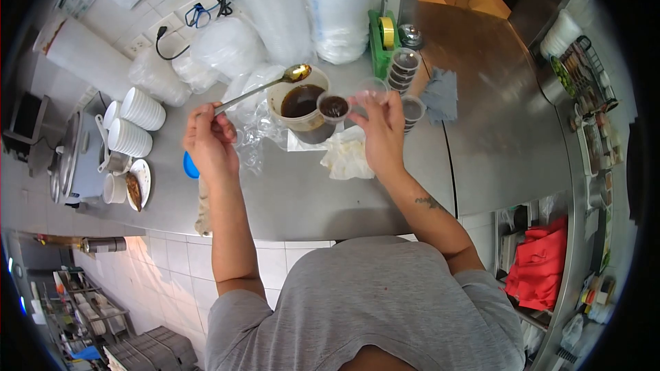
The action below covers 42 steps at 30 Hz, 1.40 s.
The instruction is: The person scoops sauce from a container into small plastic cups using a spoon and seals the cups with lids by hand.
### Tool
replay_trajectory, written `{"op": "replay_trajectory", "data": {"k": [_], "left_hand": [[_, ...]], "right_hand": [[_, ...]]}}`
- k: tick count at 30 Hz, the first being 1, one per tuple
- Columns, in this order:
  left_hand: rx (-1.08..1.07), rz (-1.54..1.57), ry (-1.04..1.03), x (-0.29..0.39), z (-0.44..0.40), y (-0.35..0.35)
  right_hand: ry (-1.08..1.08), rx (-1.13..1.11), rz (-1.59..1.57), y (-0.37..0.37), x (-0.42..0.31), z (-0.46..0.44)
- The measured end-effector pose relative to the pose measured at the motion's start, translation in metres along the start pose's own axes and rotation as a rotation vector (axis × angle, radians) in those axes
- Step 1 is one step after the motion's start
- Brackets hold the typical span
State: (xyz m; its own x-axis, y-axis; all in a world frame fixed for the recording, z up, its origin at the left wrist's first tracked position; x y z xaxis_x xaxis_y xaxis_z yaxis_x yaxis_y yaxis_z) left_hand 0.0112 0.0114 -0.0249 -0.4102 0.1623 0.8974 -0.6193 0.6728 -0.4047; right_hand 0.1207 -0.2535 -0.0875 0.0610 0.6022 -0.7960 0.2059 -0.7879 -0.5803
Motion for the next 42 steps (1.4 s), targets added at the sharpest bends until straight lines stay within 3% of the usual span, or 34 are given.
{"op": "replay_trajectory", "data": {"k": [10,14,16,18,20,23,29,35,38,42], "left_hand": [[-0.143,-0.208,0.124,-0.078,0.023,-0.021],[-0.176,-0.488,0.169,-0.099,0.043,-0.002],[-0.367,-0.74,0.134,-0.16,0.058,0.026],[-0.477,-1.001,0.003,-0.177,0.098,0.01],[-0.582,-1.035,-0.065,-0.201,0.119,0.003],[-0.618,-1.049,-0.143,-0.198,0.124,-0.007],[-0.516,-0.442,0.512,-0.212,0.133,-0.012],[-0.31,-0.41,0.468,-0.2,0.124,-0.021],[-0.422,-0.433,0.488,-0.219,0.119,-0.017],[-0.407,-0.43,0.461,-0.212,0.118,-0.018]], "right_hand": [[-0.16,0.014,0.132,0.088,0.058,0.061],[-0.16,0.007,0.163,0.098,0.068,0.067],[-0.153,-0.008,0.175,0.1,0.074,0.069],[-0.153,-0.014,0.173,0.102,0.081,0.071],[-0.144,-0.018,0.182,0.103,0.084,0.072],[-0.111,-0.011,0.173,0.101,0.084,0.071],[-0.083,-0.019,0.198,0.099,0.084,0.072],[-0.093,-0.008,0.22,0.102,0.085,0.071],[-0.111,0.017,0.253,0.104,0.088,0.072],[-0.096,0.034,0.301,0.101,0.085,0.071]]}}
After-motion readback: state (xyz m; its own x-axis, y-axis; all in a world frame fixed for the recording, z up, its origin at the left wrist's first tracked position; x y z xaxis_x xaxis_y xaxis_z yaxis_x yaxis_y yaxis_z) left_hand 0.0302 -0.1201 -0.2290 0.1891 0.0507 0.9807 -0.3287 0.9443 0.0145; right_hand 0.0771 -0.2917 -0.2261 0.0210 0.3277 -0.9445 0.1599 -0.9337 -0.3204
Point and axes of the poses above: each hand's wrist, its own z-axis away from the middle knuckle, its own y-axis out of the back of the hand, x = y × z, the point moved 8 cm from there along -z, towards the middle knuckle, and after that the axes turned 1 degree about y, right-handed, at the moved point
